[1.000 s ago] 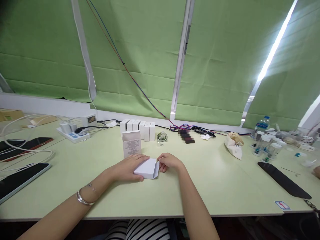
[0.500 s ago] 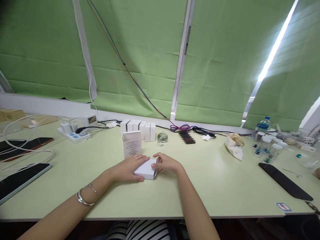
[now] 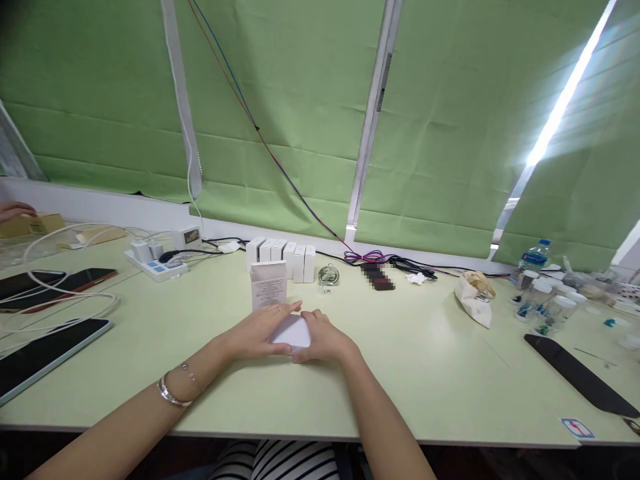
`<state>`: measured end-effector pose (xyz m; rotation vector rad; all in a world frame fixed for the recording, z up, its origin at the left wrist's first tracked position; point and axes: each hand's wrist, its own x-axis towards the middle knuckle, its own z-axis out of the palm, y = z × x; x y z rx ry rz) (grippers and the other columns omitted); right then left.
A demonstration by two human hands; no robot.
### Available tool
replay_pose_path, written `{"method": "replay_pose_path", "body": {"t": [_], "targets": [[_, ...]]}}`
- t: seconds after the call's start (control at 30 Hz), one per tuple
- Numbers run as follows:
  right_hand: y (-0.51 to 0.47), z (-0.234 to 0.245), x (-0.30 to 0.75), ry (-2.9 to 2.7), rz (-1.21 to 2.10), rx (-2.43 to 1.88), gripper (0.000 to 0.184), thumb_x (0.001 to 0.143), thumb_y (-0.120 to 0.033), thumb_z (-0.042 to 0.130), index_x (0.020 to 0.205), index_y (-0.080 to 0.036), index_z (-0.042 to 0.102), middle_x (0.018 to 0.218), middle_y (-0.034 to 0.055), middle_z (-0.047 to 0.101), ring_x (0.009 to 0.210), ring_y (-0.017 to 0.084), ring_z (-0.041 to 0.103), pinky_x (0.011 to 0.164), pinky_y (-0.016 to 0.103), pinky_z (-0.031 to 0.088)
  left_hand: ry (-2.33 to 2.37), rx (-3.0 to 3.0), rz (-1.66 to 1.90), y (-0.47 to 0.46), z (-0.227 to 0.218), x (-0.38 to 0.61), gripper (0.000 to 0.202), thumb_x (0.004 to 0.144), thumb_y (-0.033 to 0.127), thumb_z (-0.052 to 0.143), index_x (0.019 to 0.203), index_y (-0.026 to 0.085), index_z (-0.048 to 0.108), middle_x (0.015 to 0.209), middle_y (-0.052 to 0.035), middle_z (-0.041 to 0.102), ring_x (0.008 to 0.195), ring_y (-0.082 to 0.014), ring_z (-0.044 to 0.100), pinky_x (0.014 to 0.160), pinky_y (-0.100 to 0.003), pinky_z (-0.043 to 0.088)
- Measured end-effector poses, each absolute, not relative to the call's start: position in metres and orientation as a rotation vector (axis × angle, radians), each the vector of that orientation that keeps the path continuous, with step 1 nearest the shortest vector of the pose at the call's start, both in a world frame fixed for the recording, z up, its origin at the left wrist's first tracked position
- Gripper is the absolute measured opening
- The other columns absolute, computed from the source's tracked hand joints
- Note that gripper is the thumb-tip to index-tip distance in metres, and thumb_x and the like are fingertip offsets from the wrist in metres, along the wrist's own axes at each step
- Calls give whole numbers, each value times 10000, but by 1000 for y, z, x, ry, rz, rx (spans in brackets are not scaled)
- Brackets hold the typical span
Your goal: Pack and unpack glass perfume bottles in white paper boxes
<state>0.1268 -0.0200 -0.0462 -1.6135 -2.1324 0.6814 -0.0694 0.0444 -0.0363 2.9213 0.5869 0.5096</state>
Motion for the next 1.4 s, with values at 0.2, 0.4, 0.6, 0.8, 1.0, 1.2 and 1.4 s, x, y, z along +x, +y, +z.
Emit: {"method": "replay_pose_path", "body": {"t": [0.2, 0.4, 0.6, 0.8, 1.0, 1.2, 1.4], "targets": [[-20, -40, 145, -1969, 772, -1580, 905, 496, -324, 774, 1291, -151, 379, 1248, 117, 408, 1170, 283, 381, 987, 415, 331, 862, 2427, 1698, 61, -26, -84, 370, 852, 423, 419, 1155, 211, 429, 1147, -101, 536, 1116, -248, 476, 943, -424, 389], [-21, -33, 149, -1867, 753, -1556, 892, 557, -291, 724, 1320, -171, 277, 1324, 117, 325, 1211, 268, 351, 1009, 405, 312, 1036, 1987, 1408, 85, -37, -91, 748, 790, 489, 529, 1347, 188, 131, 1391, -174, 315, 1273, -273, 347, 994, -466, 351], [-23, -27, 142, -1622, 740, -1383, 890, 567, -266, 700, 1319, -199, 228, 1354, 117, 279, 1242, 267, 322, 1019, 408, 302, 989, 2013, 1110, 79, -40, -84, 750, 778, 471, 547, 1343, 183, 146, 1180, -126, 535, 1029, -252, 565, 840, -399, 473], [-23, -18, 121, -1382, 879, -1060, 808, 576, -366, 725, 1235, -236, 275, 1270, 109, 410, 1085, 243, 495, 873, 366, 446, 935, 2319, 1211, 68, -49, -73, 764, 787, 351, 567, 1332, 241, 43, 1272, -131, 389, 1044, -233, 538, 843, -404, 464], [-14, -17, 85, -1330, 748, -1045, 776, 599, -418, 712, 1206, -225, 269, 1289, 117, 401, 1085, 229, 499, 870, 341, 456, 657, 2587, 1387, 58, -57, -58, 559, 828, 281, 495, 1239, 266, 116, 1209, -129, 383, 794, -155, 573, 637, -342, 501], [-5, -18, 69, -1173, 426, -1260, 777, 639, -411, 667, 1239, -194, 224, 1334, 139, 323, 1149, 246, 428, 912, 356, 417, 682, 2594, 1389, 51, -55, -56, 601, 822, 245, 498, 1261, 251, 87, 1160, -139, 450, 797, -187, 607, 646, -382, 520], [-10, -19, 62, -1233, 349, -1473, 780, 634, -449, 675, 1229, -193, 241, 1299, 148, 342, 1219, 291, 316, 972, 407, 355, 609, 2592, 1278, 49, -57, -55, 668, 826, 248, 491, 1304, 234, 24, 1240, -183, 423, 924, -244, 616, 695, -422, 534]]}}
